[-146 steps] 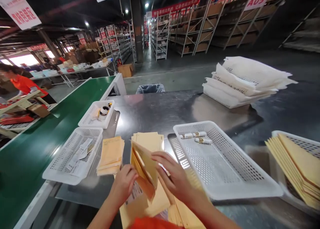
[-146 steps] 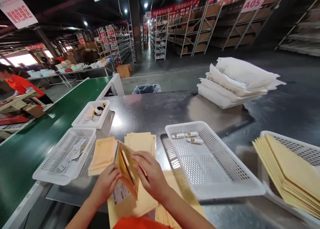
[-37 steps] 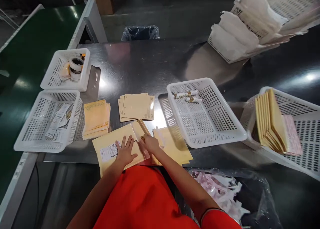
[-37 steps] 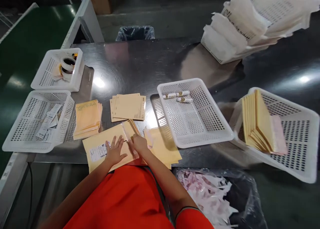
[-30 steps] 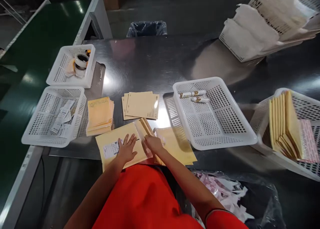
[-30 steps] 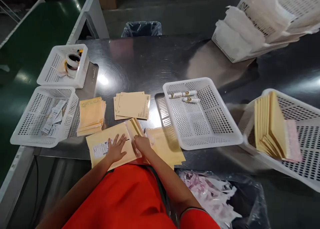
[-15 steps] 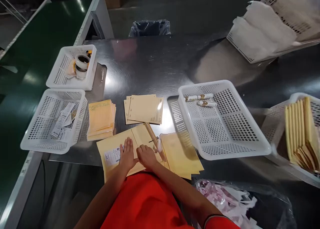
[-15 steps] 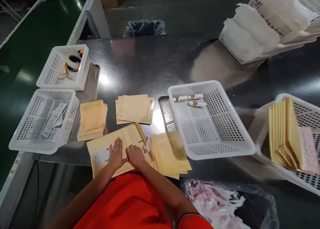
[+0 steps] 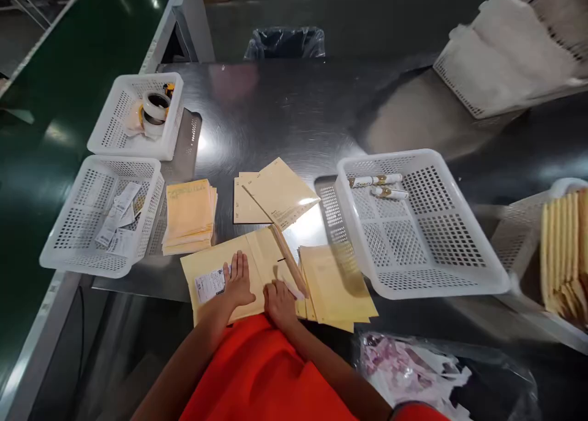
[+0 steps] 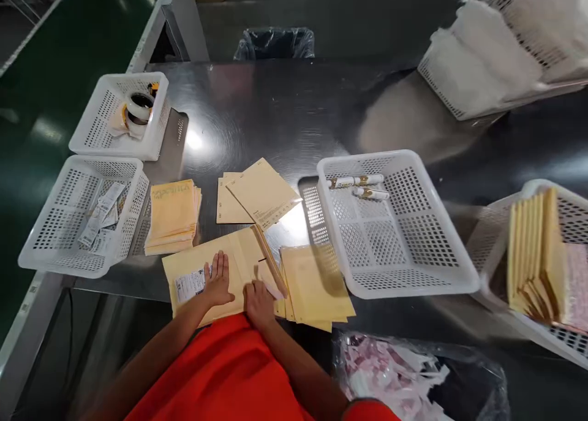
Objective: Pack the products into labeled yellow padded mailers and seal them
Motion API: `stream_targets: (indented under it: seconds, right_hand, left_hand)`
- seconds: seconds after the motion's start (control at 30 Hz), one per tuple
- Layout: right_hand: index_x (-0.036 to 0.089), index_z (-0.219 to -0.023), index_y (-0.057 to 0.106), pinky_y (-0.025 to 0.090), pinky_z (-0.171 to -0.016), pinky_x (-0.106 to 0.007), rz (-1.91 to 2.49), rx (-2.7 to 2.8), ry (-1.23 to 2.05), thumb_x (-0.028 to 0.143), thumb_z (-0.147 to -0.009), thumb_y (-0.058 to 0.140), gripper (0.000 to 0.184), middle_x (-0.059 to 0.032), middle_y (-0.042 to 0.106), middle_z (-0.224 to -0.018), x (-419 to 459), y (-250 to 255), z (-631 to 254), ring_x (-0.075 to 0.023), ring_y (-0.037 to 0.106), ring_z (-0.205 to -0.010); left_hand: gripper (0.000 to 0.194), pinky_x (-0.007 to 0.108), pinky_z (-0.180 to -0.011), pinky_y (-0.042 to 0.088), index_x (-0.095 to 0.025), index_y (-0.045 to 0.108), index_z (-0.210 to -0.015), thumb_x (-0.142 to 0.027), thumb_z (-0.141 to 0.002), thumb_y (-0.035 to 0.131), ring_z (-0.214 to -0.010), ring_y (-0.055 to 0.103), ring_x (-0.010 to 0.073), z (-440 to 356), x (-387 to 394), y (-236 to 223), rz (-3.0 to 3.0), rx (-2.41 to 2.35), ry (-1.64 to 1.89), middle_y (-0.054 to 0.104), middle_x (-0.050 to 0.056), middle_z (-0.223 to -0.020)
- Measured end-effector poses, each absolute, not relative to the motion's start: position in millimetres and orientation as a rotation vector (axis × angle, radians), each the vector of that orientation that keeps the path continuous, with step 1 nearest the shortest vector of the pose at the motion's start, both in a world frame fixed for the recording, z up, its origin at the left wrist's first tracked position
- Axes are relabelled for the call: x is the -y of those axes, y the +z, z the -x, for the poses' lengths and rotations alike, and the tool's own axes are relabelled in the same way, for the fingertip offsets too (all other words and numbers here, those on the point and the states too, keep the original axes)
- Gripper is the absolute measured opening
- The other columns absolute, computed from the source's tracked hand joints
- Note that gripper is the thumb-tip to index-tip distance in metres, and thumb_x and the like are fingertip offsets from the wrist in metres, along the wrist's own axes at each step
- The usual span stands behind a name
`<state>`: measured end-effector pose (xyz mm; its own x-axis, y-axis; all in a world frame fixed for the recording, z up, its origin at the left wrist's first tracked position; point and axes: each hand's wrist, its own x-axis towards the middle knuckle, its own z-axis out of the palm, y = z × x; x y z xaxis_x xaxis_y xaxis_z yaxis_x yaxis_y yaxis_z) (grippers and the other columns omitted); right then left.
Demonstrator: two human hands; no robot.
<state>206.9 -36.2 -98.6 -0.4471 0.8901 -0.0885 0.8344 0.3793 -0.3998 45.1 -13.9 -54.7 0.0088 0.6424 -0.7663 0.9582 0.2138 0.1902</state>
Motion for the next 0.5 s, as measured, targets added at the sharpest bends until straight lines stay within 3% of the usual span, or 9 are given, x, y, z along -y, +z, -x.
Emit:
stream_targets:
  seconds: [0.1, 0.2, 0.27, 0.33, 0.43, 0.5]
  right_hand:
    - [0.014, -0.099, 0.056, 0.037, -0.082, -0.035, 1.553, 2.432, 0.745, 0.020, -0.092, 0.046, 0.013, -0.0105, 0.057, -0.097, 59, -99, -230, -0.0232, 0.050, -0.090]
    - [0.012, -0.114, 0.052, 0.036, -0.085, -0.036, 1.671, 2.382, 1.023, 0.020, -0.089, 0.050, 0.026, -0.0114, 0.057, -0.105, 41, -88, -227, -0.0240, 0.051, -0.096]
    - [0.011, -0.118, 0.050, 0.035, -0.088, -0.035, 1.739, 2.312, 1.207, 0.018, -0.086, 0.052, 0.033, -0.0122, 0.056, -0.110, 25, -78, -223, -0.0241, 0.051, -0.101]
    - [0.012, -0.115, 0.051, 0.036, -0.087, -0.034, 1.761, 2.256, 1.361, 0.019, -0.084, 0.054, 0.032, -0.0116, 0.056, -0.111, 13, -71, -222, -0.0234, 0.051, -0.100]
    - [0.014, -0.107, 0.055, 0.037, -0.080, -0.031, 1.745, 2.211, 1.473, 0.019, -0.079, 0.059, 0.028, -0.0090, 0.057, -0.105, 2, -65, -226, -0.0210, 0.053, -0.093]
    - [0.015, -0.101, 0.056, 0.037, -0.075, -0.029, 1.737, 2.170, 1.509, 0.019, -0.075, 0.062, 0.027, -0.0069, 0.059, -0.100, -2, -61, -227, -0.0187, 0.053, -0.087]
  left_hand:
    - [0.099, 0.050, -0.120, -0.002, -0.010, 0.016, -0.155, -0.018, -0.068, 0.062, -0.149, -0.009, 0.0264, -20, 28, -39, -1.348, -1.988, -0.041, -0.005, 0.012, -0.162]
    - [0.080, 0.051, -0.118, 0.019, -0.009, 0.029, -0.149, -0.022, -0.076, 0.061, -0.149, 0.010, 0.0332, 21, 54, -23, -0.452, -2.378, 0.537, 0.017, 0.021, -0.159]
    - [0.069, 0.053, -0.106, 0.039, -0.002, 0.040, -0.139, -0.026, -0.078, 0.063, -0.137, 0.037, 0.0400, 46, 68, -14, -0.089, -2.272, 0.633, 0.042, 0.028, -0.143]
    - [0.048, 0.049, -0.091, 0.052, 0.001, 0.055, -0.122, -0.027, -0.083, 0.059, -0.115, 0.059, 0.0391, 60, 73, -4, -0.028, -2.085, 0.631, 0.061, 0.028, -0.119]
    - [0.036, 0.043, -0.084, 0.056, -0.004, 0.060, -0.116, -0.022, -0.085, 0.057, -0.099, 0.068, 0.0321, 62, 71, 14, 0.061, -1.742, 0.751, 0.070, 0.020, -0.102]
    - [0.046, 0.042, -0.084, 0.057, -0.007, 0.057, -0.124, -0.013, -0.078, 0.063, -0.095, 0.069, 0.0298, 61, 71, 29, 0.140, -1.573, 0.858, 0.071, 0.016, -0.100]
